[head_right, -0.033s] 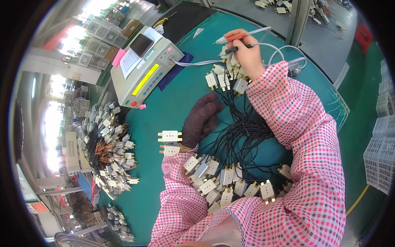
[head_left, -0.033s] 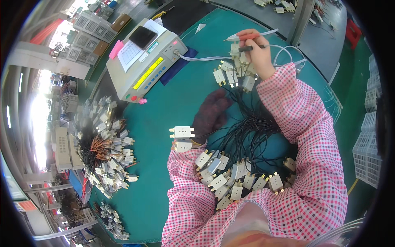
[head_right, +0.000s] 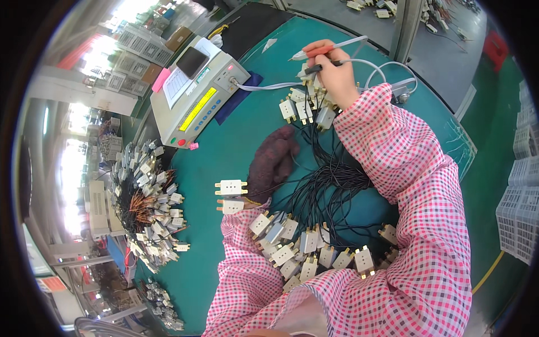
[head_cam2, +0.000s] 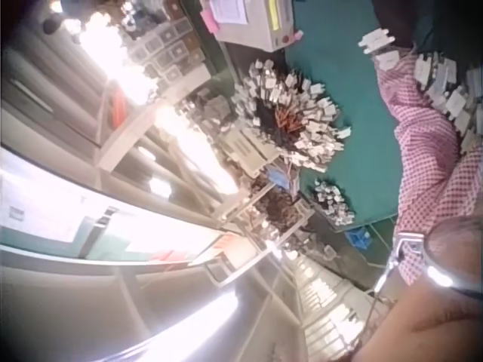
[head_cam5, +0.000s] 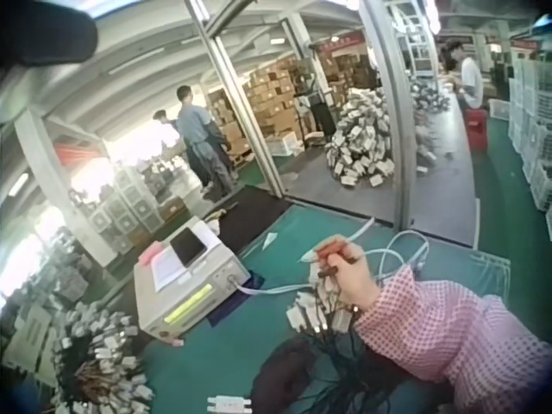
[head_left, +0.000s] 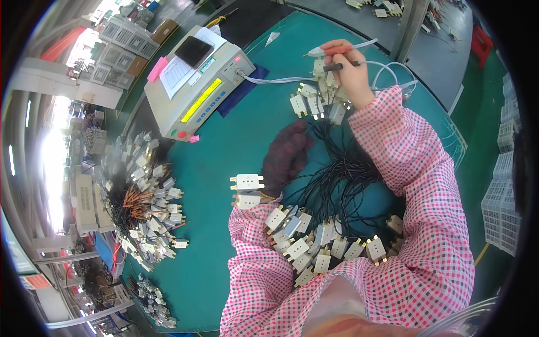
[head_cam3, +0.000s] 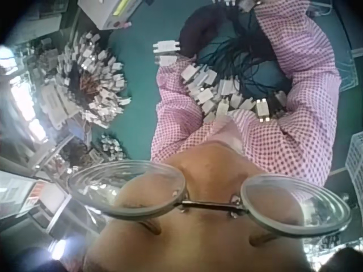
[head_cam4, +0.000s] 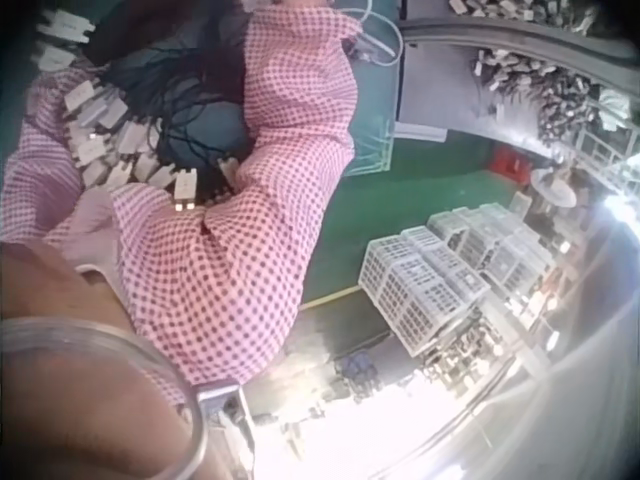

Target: The recorder is assembling electrical wiring harnesses and inspecting connectors at a factory workbench.

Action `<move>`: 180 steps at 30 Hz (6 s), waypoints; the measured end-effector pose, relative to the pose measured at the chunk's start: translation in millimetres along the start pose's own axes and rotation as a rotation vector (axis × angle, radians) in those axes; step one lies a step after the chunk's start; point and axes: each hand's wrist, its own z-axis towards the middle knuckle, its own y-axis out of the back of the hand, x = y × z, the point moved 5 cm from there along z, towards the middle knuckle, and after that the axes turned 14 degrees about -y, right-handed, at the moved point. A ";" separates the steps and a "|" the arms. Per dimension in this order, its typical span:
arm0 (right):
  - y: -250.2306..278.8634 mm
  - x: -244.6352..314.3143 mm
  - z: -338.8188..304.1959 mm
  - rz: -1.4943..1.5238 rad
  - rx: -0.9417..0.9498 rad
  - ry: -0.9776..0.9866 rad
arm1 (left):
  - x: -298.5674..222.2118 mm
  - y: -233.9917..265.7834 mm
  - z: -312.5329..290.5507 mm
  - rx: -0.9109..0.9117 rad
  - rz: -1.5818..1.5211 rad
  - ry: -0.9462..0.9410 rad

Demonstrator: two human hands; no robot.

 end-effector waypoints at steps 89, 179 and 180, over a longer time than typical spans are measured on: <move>-61.2 -30.1 -54.3 -0.146 0.516 -0.270 | 2.3 -72.2 117.9 -0.038 -2.602 -1.104; -69.1 -43.2 -59.6 -0.341 0.691 -0.167 | 28.9 -45.4 104.4 -0.259 -2.064 -1.379; -69.7 -42.7 -59.9 -0.339 0.697 -0.166 | 25.0 -38.3 99.8 -0.377 -1.803 -1.159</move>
